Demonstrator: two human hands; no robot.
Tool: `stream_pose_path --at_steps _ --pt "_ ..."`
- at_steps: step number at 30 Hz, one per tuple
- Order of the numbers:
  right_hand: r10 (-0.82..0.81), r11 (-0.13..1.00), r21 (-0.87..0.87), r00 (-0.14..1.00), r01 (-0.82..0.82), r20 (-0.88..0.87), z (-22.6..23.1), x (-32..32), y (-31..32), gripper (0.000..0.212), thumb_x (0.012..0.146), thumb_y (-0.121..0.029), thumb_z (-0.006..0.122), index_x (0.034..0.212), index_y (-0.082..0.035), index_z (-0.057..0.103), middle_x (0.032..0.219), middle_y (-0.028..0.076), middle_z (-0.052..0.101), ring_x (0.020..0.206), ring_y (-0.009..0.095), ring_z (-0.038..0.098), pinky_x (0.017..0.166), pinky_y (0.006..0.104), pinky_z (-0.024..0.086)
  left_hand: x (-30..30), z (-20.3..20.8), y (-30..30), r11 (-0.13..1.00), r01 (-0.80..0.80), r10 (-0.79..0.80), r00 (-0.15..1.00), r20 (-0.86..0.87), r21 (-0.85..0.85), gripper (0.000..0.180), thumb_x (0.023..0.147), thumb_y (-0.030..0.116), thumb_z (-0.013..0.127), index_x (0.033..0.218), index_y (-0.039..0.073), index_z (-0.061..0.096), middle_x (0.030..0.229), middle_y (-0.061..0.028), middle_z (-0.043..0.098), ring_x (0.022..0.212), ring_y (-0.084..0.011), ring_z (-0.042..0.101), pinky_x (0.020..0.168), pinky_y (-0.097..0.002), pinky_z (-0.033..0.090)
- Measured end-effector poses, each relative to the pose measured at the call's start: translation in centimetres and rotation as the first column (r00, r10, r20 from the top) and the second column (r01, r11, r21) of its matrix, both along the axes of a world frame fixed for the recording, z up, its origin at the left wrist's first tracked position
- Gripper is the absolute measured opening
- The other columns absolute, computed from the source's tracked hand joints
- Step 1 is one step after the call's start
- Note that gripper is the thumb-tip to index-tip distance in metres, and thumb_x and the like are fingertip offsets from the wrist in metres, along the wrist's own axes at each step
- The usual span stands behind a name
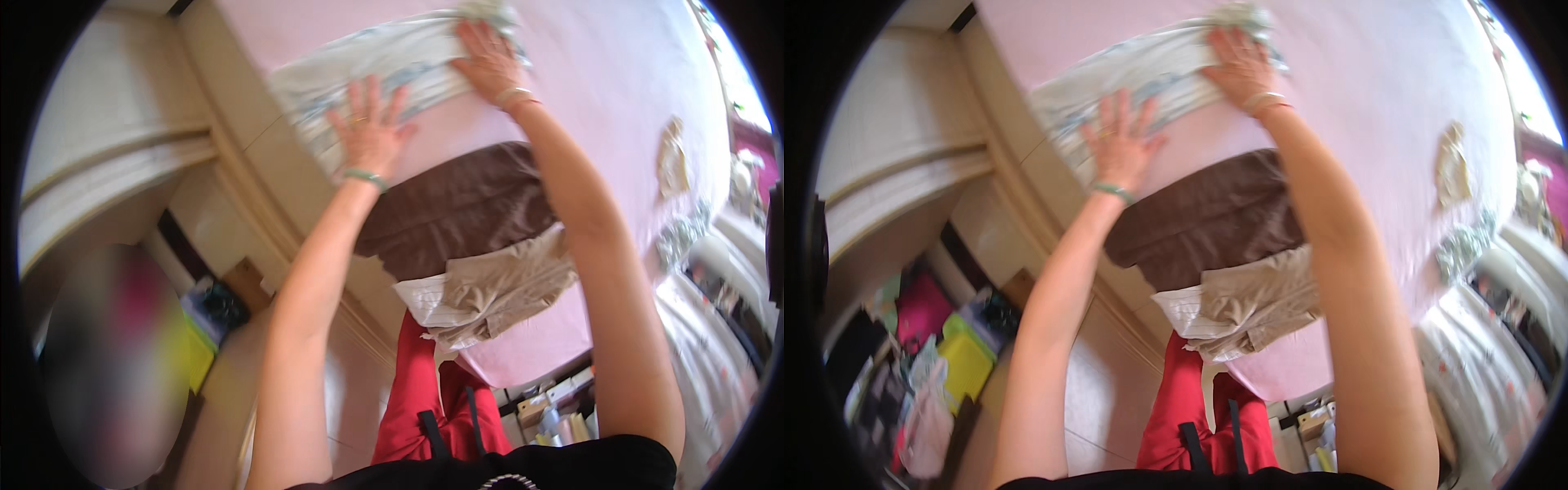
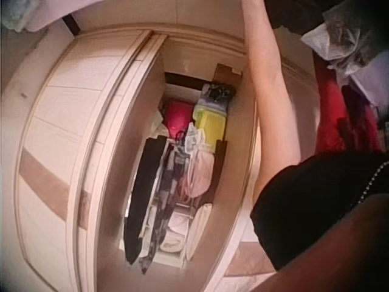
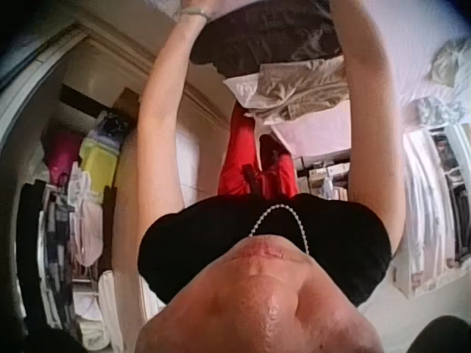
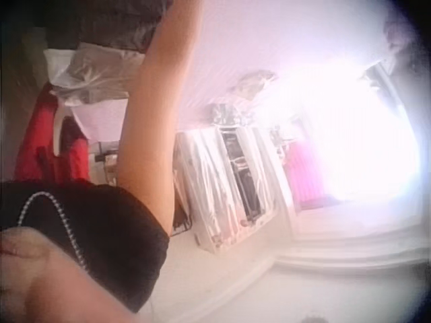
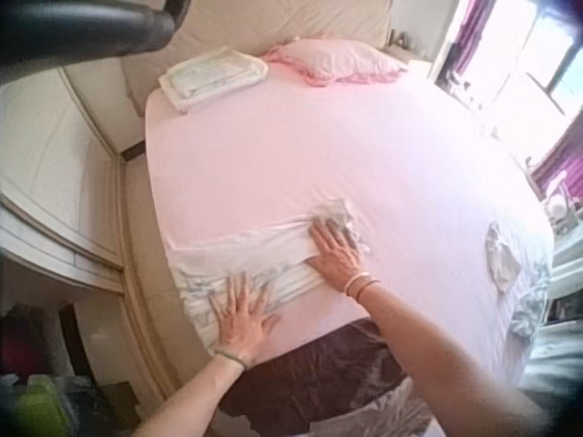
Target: The person folds several pieces of clothing on a bed, including a patterned baby blanket, brown pants, a beige shirt, and light-colored garments. They smooth the bedsheet and arrange the folded items into neat stacks.
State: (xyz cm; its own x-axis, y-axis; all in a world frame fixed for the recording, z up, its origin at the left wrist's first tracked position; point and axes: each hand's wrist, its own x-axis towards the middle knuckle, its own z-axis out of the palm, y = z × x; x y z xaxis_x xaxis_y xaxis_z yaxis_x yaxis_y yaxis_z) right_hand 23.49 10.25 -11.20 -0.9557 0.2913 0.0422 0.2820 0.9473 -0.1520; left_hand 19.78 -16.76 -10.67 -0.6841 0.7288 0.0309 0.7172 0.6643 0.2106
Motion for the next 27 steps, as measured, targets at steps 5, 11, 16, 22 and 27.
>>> stream_pose_path --at_steps 5,11,16,22,27 --pt "0.000 0.999 0.053 0.986 -0.009 0.169 1.3 -0.2 0.2 0.069 0.097 -0.053 0.045 0.155 -0.021 0.027 0.163 -0.002 0.021 0.152 0.023 0.013 0.121 0.0466 0.015 1.3 0.5 1.3 0.995 -0.099 0.098 0.992 0.076 0.018 0.069 0.092 0.055 0.055 0.153 0.032 0.033 0.165 -0.0116 0.009 0.151 -0.0392 0.008 0.106 -0.0793 0.011" --pt "-0.047 0.999 0.003 0.986 0.048 -0.163 4.0 1.5 -3.0 0.058 0.101 -0.048 0.043 0.154 -0.026 0.033 0.162 0.000 0.026 0.151 0.023 0.020 0.119 0.0486 0.016 5.1 4.4 2.7 0.923 -0.151 0.076 0.973 0.216 0.354 0.062 0.097 0.046 0.052 0.153 0.027 0.034 0.165 -0.0125 0.010 0.152 -0.0348 0.008 0.111 -0.0729 0.008" --pt "0.215 0.976 -0.008 0.976 -0.215 -0.039 5.5 3.6 -7.6 0.057 0.100 -0.035 0.052 0.153 -0.027 0.034 0.162 0.001 0.025 0.150 0.023 0.021 0.119 0.0469 0.018 6.2 5.4 1.1 0.968 -0.187 0.132 0.946 0.297 0.166 0.063 0.094 0.041 0.059 0.152 0.027 0.037 0.163 -0.0151 0.016 0.151 -0.0357 0.011 0.110 -0.0733 0.011" --pt "0.102 0.986 0.129 0.994 -0.107 0.046 6.2 3.8 -3.5 0.084 0.085 -0.003 0.061 0.156 -0.031 0.024 0.164 0.001 0.019 0.145 0.024 0.030 0.111 0.0458 0.032 3.8 2.4 -4.7 0.939 -0.256 0.233 0.964 0.126 0.229 0.077 0.083 0.017 0.066 0.153 0.024 0.033 0.161 -0.0206 0.019 0.149 -0.0377 0.019 0.111 -0.0705 0.017" --pt "-0.003 0.982 0.185 0.983 -0.031 0.181 5.6 -0.5 -1.2 0.088 0.084 0.002 0.057 0.155 -0.034 0.020 0.163 0.001 0.020 0.128 0.025 0.053 0.092 0.0447 0.052 0.1 1.8 -5.7 0.979 -0.188 0.187 0.982 0.020 0.084 0.092 0.079 0.014 0.070 0.156 0.028 0.023 0.163 -0.0142 0.015 0.149 -0.0341 0.019 0.112 -0.0674 0.018"
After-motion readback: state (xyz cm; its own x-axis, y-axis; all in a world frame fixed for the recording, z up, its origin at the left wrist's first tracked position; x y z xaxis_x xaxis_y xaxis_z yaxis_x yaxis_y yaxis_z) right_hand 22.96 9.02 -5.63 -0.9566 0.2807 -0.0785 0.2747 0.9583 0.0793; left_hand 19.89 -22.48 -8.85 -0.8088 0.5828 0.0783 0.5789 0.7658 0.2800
